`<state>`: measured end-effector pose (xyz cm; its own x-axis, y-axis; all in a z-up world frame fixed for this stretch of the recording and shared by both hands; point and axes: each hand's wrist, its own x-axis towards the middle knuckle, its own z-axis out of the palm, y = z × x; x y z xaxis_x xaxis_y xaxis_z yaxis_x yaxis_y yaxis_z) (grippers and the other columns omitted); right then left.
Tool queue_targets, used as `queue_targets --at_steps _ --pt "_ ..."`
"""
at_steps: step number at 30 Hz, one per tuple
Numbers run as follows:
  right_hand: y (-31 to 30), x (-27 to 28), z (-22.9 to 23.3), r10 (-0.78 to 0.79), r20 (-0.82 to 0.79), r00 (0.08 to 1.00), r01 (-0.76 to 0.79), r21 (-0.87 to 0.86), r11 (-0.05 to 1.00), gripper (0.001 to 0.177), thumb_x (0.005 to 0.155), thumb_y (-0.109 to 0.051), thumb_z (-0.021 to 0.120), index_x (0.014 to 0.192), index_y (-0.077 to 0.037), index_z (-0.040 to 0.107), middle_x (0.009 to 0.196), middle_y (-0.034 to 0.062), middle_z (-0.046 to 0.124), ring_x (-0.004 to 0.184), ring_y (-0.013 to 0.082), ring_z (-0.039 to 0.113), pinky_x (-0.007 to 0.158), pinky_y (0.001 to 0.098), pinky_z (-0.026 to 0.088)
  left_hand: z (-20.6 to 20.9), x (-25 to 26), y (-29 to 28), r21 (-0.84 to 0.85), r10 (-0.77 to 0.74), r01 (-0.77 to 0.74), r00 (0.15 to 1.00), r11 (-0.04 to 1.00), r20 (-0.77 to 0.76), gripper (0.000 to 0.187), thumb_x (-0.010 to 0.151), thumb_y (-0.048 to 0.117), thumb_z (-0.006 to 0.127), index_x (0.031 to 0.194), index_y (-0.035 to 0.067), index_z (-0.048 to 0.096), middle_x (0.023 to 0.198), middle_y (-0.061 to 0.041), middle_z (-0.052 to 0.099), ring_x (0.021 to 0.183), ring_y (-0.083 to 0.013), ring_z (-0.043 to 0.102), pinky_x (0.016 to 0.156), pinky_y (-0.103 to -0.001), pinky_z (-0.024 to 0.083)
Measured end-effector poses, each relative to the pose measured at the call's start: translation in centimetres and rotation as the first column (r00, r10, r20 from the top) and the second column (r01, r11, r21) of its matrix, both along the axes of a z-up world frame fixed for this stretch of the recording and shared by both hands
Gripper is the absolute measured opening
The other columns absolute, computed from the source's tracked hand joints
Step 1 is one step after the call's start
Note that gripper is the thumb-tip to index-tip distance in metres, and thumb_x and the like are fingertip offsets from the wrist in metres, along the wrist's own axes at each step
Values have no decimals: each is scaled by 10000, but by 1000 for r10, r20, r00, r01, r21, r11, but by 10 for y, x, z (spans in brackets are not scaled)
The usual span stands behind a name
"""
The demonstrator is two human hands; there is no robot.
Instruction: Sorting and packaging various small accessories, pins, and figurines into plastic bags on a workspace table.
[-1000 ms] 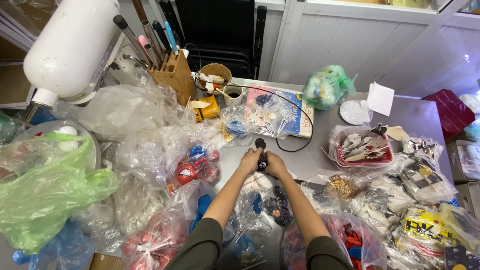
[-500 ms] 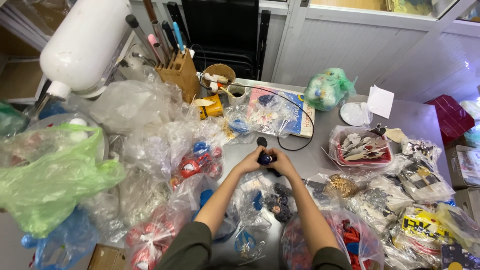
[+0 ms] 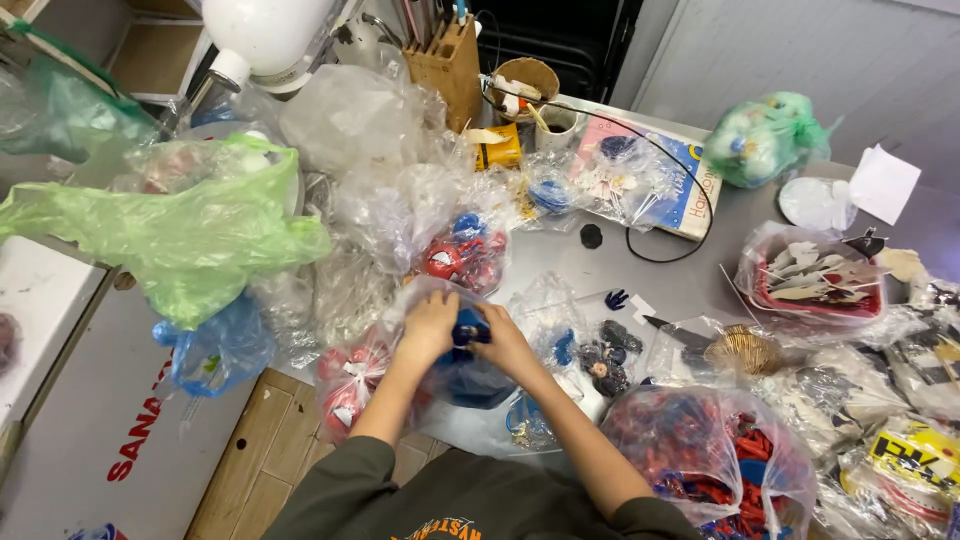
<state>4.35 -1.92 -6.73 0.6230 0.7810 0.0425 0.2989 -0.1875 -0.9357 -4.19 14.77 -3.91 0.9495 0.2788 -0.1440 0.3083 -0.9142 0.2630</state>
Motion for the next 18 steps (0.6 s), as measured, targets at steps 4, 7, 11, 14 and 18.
queue_targets --at_steps 4,7,11,14,18 --pt "-20 0 21 1 306 952 55 -173 983 860 634 -144 905 1391 -10 520 1402 287 511 1261 420 515 1040 466 467 43 1 -9 84 76 -68 992 994 -96 621 699 12 764 1265 78 519 1236 -218 585 1080 -425 643 851 -501 567" --pt "-51 21 58 120 519 846 131 -420 898 847 602 -188 920 1363 -31 582 1434 278 545 1265 499 528 977 518 476 74 13 -27 112 122 -115 991 987 -59 786 584 36 835 1306 101 531 1366 -209 548 1096 -420 621 797 -536 557" --pt "-94 86 61 -186 106 977 211 -316 925 383 856 -209 741 1211 -91 663 1204 124 714 1003 303 735 881 398 562 86 57 -68 2 17 -17 999 1000 48 518 746 228 796 1186 80 566 1080 -192 651 969 -413 672 750 -528 568" --pt "-119 137 -10 -344 378 860 459 -276 845 323 857 -141 724 1175 -106 680 1180 127 707 1042 344 686 891 437 548 28 127 -93 -61 -120 130 982 990 149 289 867 196 687 1121 85 604 1017 -184 677 915 -403 696 745 -528 569" --pt "-135 166 -69 -277 636 720 614 -397 682 474 684 -108 798 1143 -139 685 1258 174 602 1096 410 571 844 498 535 -91 244 -116 -34 -283 297 935 954 214 335 833 68 616 1168 83 629 1167 -185 620 1040 -378 657 812 -485 580"
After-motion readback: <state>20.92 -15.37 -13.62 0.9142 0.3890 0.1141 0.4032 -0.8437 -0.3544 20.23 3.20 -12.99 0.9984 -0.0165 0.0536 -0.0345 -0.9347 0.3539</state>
